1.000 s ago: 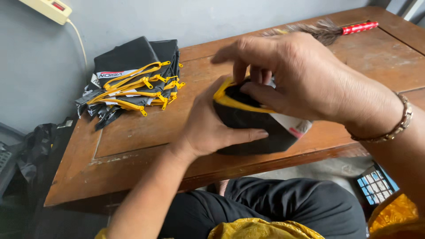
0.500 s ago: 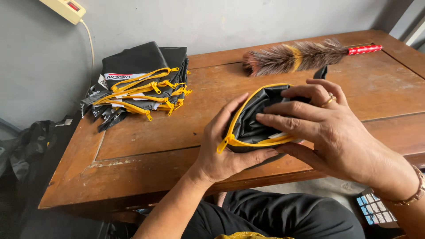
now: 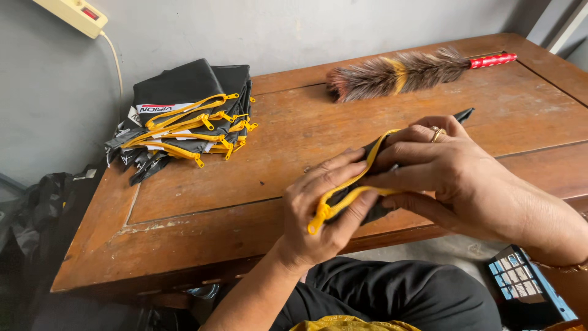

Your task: The person folds a black garment by hand on a wooden table and then places it into a blue plastic crate.

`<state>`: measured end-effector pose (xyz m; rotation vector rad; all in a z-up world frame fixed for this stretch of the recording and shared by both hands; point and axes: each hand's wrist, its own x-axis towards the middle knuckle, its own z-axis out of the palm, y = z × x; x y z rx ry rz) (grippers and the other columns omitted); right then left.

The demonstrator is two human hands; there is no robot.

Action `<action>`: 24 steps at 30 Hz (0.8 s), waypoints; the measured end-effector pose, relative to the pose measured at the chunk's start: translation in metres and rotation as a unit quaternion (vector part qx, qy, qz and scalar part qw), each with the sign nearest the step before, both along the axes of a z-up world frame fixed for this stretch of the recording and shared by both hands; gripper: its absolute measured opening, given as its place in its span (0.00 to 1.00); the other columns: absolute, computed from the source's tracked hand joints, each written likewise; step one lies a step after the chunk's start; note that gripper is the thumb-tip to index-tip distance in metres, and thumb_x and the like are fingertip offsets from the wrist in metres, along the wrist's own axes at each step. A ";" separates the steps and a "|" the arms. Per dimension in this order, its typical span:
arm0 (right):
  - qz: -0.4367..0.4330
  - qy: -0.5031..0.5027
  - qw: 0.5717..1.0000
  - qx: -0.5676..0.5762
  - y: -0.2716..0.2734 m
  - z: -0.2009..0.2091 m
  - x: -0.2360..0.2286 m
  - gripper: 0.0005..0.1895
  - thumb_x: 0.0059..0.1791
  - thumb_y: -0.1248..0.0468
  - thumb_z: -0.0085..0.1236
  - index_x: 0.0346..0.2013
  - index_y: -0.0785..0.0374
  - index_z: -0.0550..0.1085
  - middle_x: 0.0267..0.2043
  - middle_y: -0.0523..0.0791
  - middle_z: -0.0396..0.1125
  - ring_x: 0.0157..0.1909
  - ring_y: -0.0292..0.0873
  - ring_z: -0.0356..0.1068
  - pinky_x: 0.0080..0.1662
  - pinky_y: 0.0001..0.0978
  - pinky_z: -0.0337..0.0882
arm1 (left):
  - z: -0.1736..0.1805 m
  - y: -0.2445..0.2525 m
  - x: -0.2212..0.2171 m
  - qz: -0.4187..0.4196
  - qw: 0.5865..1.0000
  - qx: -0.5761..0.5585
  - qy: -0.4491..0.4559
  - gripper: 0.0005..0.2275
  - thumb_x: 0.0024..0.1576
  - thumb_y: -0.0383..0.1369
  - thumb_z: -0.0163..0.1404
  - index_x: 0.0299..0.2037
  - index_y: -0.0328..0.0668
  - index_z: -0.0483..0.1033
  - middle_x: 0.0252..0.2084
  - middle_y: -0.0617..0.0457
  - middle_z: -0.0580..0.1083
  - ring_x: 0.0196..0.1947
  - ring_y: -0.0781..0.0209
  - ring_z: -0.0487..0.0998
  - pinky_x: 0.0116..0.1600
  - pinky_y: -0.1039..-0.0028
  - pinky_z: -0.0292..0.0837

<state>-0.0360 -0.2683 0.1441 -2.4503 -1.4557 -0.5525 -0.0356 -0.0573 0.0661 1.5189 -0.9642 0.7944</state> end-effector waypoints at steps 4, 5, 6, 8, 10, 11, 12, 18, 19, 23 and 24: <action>-0.040 -0.024 0.993 0.106 -0.003 -0.009 -0.006 0.16 0.46 0.56 0.64 0.48 0.52 0.78 0.52 0.40 0.73 0.54 0.36 0.73 0.70 0.56 0.50 | 0.002 0.005 -0.006 0.015 0.998 -0.038 0.037 0.06 0.63 0.27 0.52 0.49 0.36 0.76 0.53 0.37 0.78 0.55 0.46 0.83 0.65 0.64 0.79; -0.042 -0.039 0.991 0.119 -0.003 -0.009 -0.008 0.19 0.45 0.55 0.67 0.48 0.54 0.75 0.51 0.40 0.74 0.54 0.37 0.74 0.72 0.59 0.48 | 0.001 0.005 -0.007 0.013 0.997 -0.051 0.050 0.06 0.63 0.26 0.51 0.48 0.37 0.77 0.52 0.38 0.79 0.55 0.46 0.83 0.65 0.64 0.79; -0.042 -0.039 0.991 0.118 -0.005 -0.012 -0.007 0.19 0.45 0.55 0.67 0.48 0.54 0.75 0.51 0.40 0.74 0.54 0.37 0.74 0.72 0.59 0.48 | 0.000 0.007 -0.007 0.013 0.997 -0.051 0.050 0.06 0.63 0.26 0.51 0.48 0.37 0.77 0.52 0.38 0.79 0.55 0.46 0.83 0.65 0.64 0.79; -0.058 -0.019 0.991 0.122 -0.010 -0.018 -0.006 0.23 0.43 0.52 0.68 0.51 0.54 0.77 0.56 0.46 0.64 0.59 0.45 0.66 0.72 0.55 0.51 | -0.004 0.011 -0.005 0.009 0.994 -0.060 0.092 0.05 0.64 0.30 0.52 0.48 0.47 0.78 0.53 0.43 0.80 0.57 0.49 0.83 0.73 0.59 0.69; -0.078 -0.029 0.989 0.119 -0.022 -0.016 0.001 0.27 0.40 0.50 0.70 0.51 0.53 0.76 0.57 0.48 0.63 0.57 0.47 0.63 0.67 0.50 0.55 | -0.004 0.016 -0.005 0.012 0.994 -0.059 0.088 0.05 0.64 0.30 0.52 0.48 0.46 0.78 0.53 0.43 0.80 0.57 0.50 0.83 0.73 0.59 0.70; -0.097 -0.039 0.988 0.115 -0.028 -0.016 0.005 0.31 0.37 0.48 0.73 0.51 0.53 0.75 0.58 0.50 0.63 0.55 0.49 0.60 0.62 0.45 0.59 | -0.003 0.019 -0.005 0.016 0.995 -0.059 0.084 0.05 0.63 0.30 0.52 0.47 0.45 0.78 0.53 0.44 0.80 0.57 0.51 0.83 0.72 0.59 0.71; -0.099 -0.039 0.988 0.114 -0.031 -0.013 0.005 0.31 0.37 0.48 0.73 0.51 0.53 0.75 0.58 0.50 0.63 0.55 0.49 0.60 0.62 0.45 0.59 | -0.002 0.020 -0.006 0.014 0.995 -0.060 0.084 0.05 0.63 0.30 0.52 0.47 0.45 0.78 0.53 0.44 0.80 0.57 0.51 0.83 0.72 0.59 0.71; -0.053 -0.023 0.998 0.020 -0.039 -0.016 0.010 0.26 0.48 0.49 0.54 0.61 0.49 0.74 0.62 0.51 0.60 0.64 0.56 0.59 0.63 0.50 0.63 | 0.004 0.026 -0.005 -0.009 0.998 -0.024 0.059 0.07 0.62 0.30 0.52 0.47 0.37 0.77 0.52 0.37 0.79 0.55 0.45 0.83 0.65 0.62 0.79; -0.052 0.002 0.999 0.011 -0.039 -0.018 0.013 0.21 0.49 0.51 0.54 0.56 0.48 0.77 0.60 0.51 0.61 0.58 0.55 0.60 0.57 0.48 0.65 | 0.003 0.027 -0.005 -0.009 0.999 -0.013 0.050 0.06 0.62 0.30 0.52 0.46 0.38 0.77 0.51 0.38 0.79 0.55 0.44 0.83 0.65 0.61 0.79; -0.035 0.098 0.994 0.025 -0.030 -0.014 0.017 0.14 0.50 0.51 0.54 0.42 0.48 0.84 0.44 0.43 0.65 0.42 0.46 0.62 0.45 0.39 0.65 | 0.001 0.025 -0.009 -0.001 1.000 -0.016 0.023 0.02 0.61 0.26 0.54 0.42 0.39 0.77 0.46 0.44 0.80 0.52 0.43 0.84 0.66 0.56 0.80; -0.032 0.098 0.994 0.024 -0.030 -0.012 0.020 0.14 0.50 0.51 0.54 0.42 0.48 0.84 0.44 0.43 0.65 0.42 0.46 0.62 0.45 0.39 0.65 | 0.000 0.024 -0.008 0.001 1.000 -0.016 0.024 0.02 0.61 0.26 0.54 0.42 0.39 0.77 0.46 0.44 0.80 0.52 0.43 0.84 0.66 0.56 0.80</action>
